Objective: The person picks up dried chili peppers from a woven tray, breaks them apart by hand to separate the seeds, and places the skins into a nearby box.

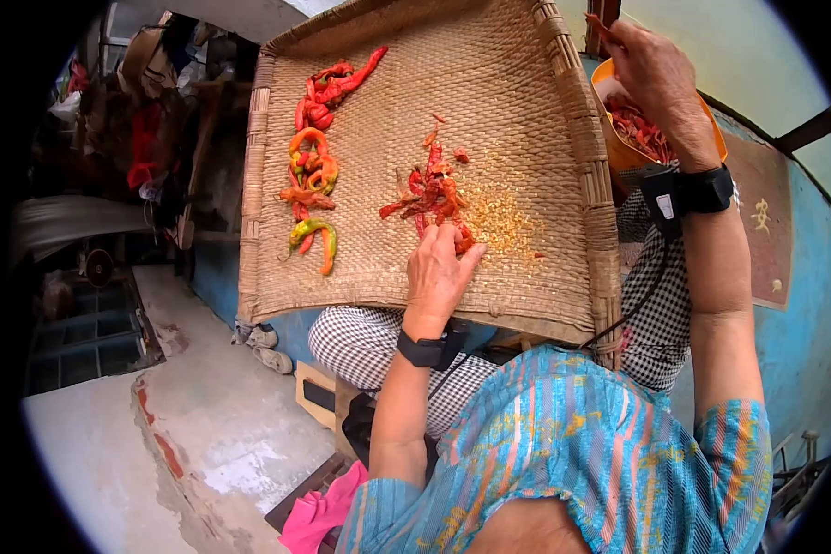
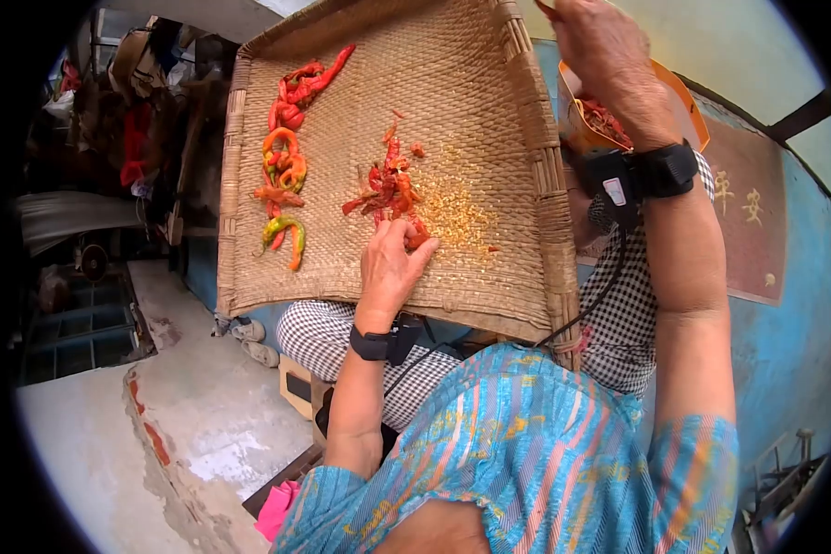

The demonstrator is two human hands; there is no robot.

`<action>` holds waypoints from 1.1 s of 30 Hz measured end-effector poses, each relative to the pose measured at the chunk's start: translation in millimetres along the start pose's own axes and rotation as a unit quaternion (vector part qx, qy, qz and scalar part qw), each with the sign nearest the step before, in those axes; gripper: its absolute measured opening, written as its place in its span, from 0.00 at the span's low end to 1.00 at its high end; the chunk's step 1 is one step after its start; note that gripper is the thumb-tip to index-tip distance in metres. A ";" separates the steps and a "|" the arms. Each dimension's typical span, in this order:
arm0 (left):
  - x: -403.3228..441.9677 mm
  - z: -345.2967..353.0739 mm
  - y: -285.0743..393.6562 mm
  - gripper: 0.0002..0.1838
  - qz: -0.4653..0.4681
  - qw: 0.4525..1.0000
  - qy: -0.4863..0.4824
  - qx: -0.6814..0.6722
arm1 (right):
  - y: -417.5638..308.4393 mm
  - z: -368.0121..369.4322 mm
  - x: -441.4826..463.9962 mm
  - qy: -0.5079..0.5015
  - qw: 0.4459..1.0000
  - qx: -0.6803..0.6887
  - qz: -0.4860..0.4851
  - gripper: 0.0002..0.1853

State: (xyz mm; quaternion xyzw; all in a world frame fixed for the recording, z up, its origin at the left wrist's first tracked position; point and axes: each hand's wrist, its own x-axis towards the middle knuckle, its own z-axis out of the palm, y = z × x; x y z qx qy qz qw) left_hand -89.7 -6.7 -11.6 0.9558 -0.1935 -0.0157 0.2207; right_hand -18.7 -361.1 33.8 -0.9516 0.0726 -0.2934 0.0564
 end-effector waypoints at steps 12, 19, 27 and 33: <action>22.6 -26.1 27.6 0.07 0.033 0.985 0.031 -0.167 | -123.2 -13.4 -40.8 -0.229 0.848 0.349 -0.327 0.19; 32.6 -25.4 17.0 0.11 -0.017 0.945 0.009 -0.327 | -131.2 -8.3 -41.1 -0.230 0.859 0.332 -0.316 0.09; 46.7 -13.8 -29.5 0.23 0.011 0.999 0.029 -0.035 | -19.3 -11.5 -4.0 0.039 0.974 0.201 -0.097 0.07; 57.5 -8.6 -32.6 0.16 0.063 0.997 -0.008 -0.035 | 18.9 -18.6 -15.1 0.000 0.999 -0.035 0.003 0.10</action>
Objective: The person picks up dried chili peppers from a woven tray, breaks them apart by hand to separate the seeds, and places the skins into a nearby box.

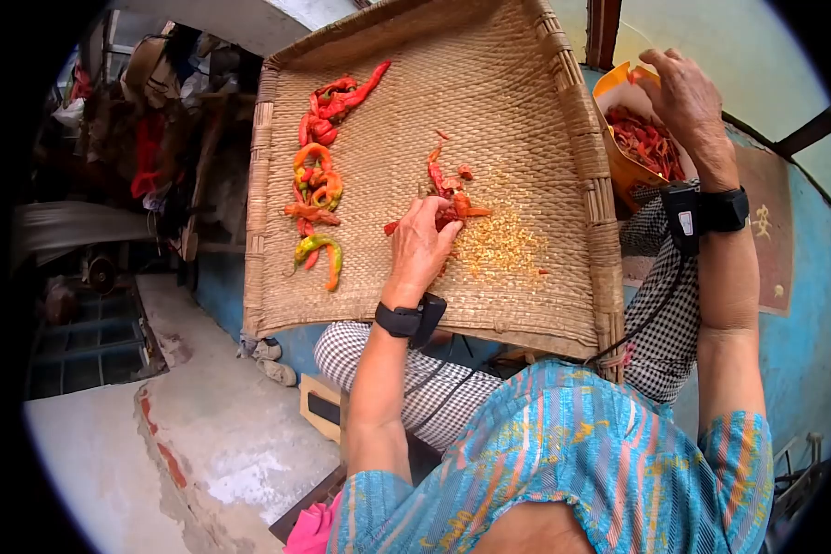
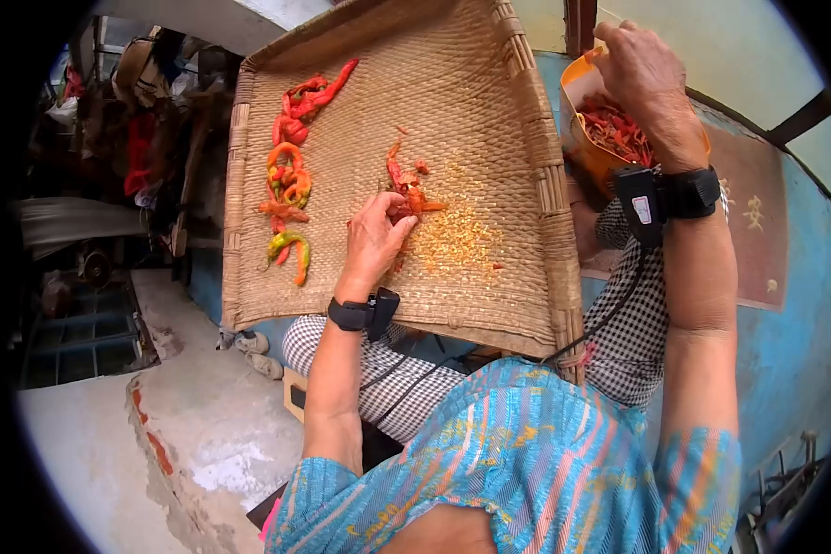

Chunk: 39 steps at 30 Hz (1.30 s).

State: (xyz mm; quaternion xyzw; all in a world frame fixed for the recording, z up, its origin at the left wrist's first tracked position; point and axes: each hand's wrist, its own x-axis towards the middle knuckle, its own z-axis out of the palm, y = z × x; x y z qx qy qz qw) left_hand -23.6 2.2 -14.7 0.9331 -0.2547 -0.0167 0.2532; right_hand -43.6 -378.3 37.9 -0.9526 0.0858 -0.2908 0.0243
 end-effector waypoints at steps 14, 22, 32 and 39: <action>33.0 -19.2 -12.9 0.09 -0.103 0.761 -0.084 -0.635 | -182.4 17.5 -16.3 -0.303 0.823 0.453 -0.159 0.15; 24.2 -41.7 -23.4 0.13 -0.055 0.960 0.011 -0.274 | -170.0 19.1 -4.2 -0.151 0.837 0.517 -0.097 0.09; 3.5 -46.2 -59.8 0.07 -0.012 0.998 0.016 0.064 | -45.7 -1.9 13.0 -0.171 0.983 -0.051 0.040 0.12; 4.2 -42.3 -58.7 0.02 -0.033 0.993 -0.028 0.108 | -91.4 -3.8 9.2 -0.157 0.946 0.271 -0.090 0.11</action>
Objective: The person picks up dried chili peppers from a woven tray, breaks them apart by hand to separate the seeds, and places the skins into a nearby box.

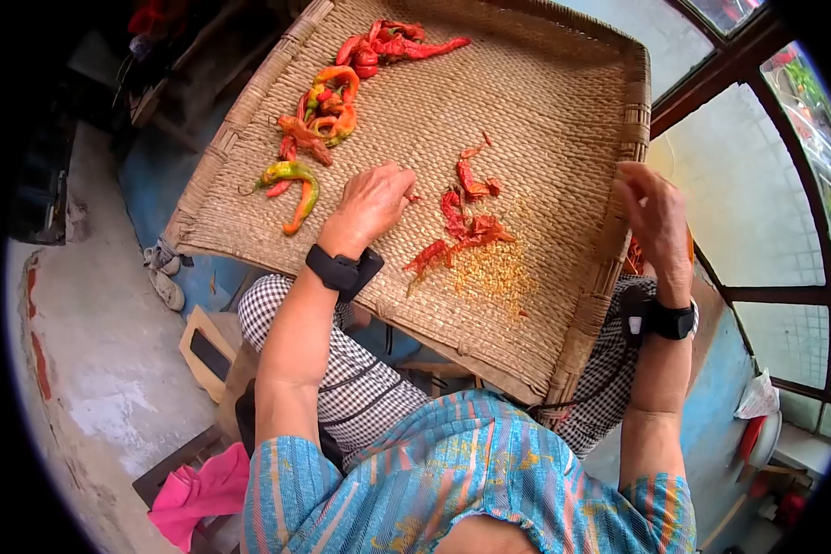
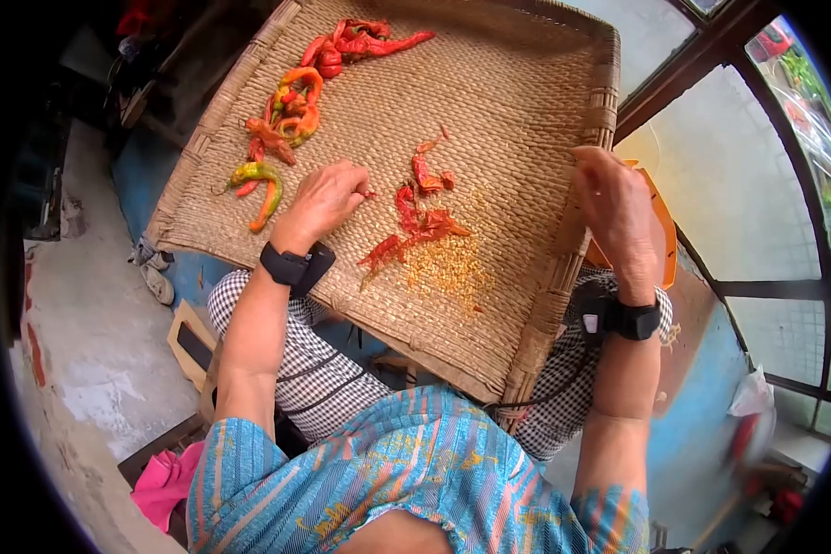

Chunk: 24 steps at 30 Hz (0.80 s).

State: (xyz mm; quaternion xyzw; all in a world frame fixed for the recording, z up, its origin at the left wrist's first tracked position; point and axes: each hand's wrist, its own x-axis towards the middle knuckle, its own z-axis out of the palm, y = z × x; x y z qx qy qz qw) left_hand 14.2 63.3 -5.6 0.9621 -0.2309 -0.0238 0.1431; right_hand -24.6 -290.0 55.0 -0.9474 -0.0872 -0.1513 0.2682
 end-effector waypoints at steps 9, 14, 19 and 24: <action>20.4 -15.2 24.6 0.06 -0.029 0.843 -0.057 -0.535 | -76.8 59.0 3.0 -0.201 0.948 0.247 -0.018 0.17; 23.3 -3.0 56.7 0.08 -0.019 0.745 -0.051 -0.664 | -80.4 75.4 2.4 -0.184 0.912 0.362 0.053 0.15; 29.0 0.0 40.6 0.11 -0.011 0.807 -0.050 -0.589 | -52.5 50.1 3.6 -0.034 0.964 0.264 -0.013 0.04; 29.9 11.9 42.6 0.21 0.103 0.983 0.081 -0.128 | 9.1 -7.0 2.4 0.157 0.987 0.026 -0.005 0.05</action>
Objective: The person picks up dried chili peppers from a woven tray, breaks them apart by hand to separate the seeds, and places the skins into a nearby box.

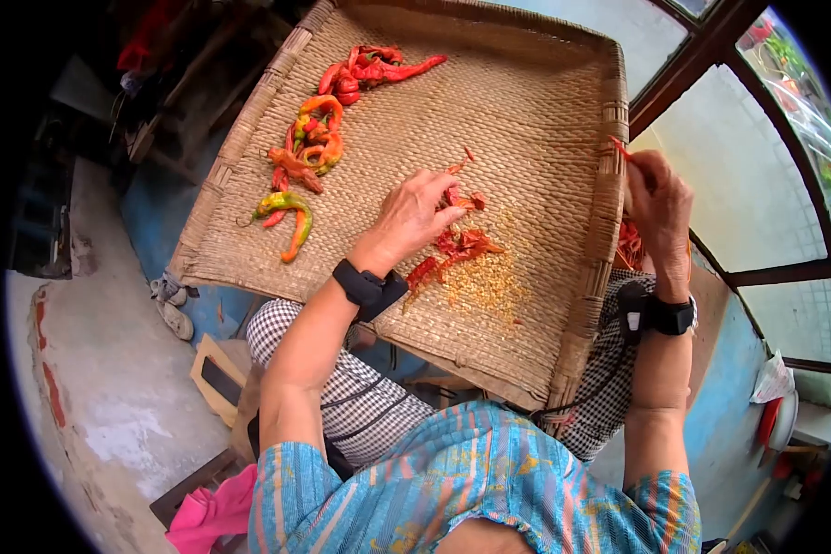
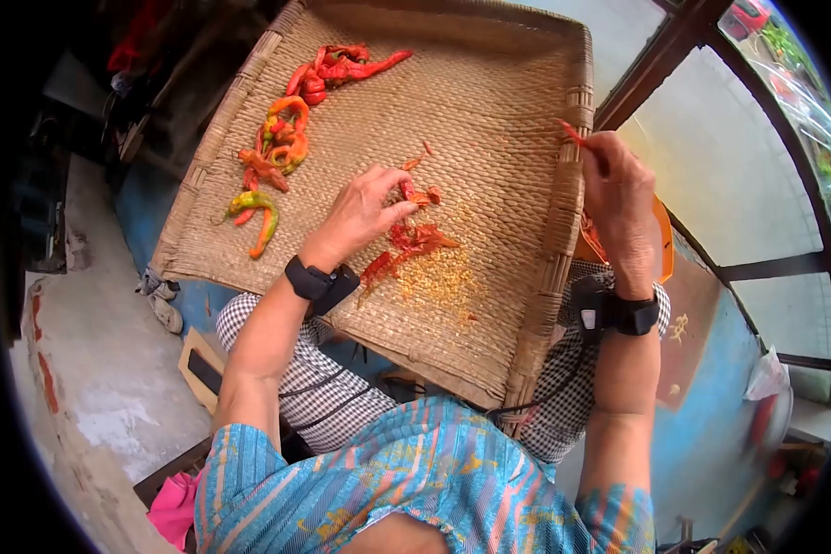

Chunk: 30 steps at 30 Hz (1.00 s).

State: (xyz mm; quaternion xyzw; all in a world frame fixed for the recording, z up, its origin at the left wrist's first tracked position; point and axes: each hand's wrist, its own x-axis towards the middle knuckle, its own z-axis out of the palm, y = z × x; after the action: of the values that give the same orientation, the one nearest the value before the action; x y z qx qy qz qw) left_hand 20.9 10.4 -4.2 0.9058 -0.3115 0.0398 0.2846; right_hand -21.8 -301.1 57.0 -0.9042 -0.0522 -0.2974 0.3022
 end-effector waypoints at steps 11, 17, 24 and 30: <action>-3.0 14.7 -12.1 0.05 0.010 1.000 -0.016 0.017 | -32.7 28.7 -4.3 -0.188 0.977 0.098 -0.034 0.07; -5.5 13.1 -11.9 0.06 -0.029 0.999 -0.010 -0.020 | -41.6 97.8 -4.8 -0.363 0.931 0.038 -0.029 0.12; -3.4 5.0 -7.9 0.07 -0.135 0.977 0.015 -0.165 | -31.6 142.5 -18.5 -0.313 0.946 0.031 -0.079 0.12; 3.8 21.6 -6.1 0.05 -0.082 0.991 0.048 -0.093 | -46.0 127.3 -10.9 -0.301 0.942 0.144 0.020 0.06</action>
State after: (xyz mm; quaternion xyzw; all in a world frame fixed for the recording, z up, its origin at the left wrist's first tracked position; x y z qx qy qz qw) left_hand 25.3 0.6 -24.3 0.8949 -0.2245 0.0301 0.3846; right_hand 21.2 -189.3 -7.0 -0.8992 -0.1653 0.0055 0.4052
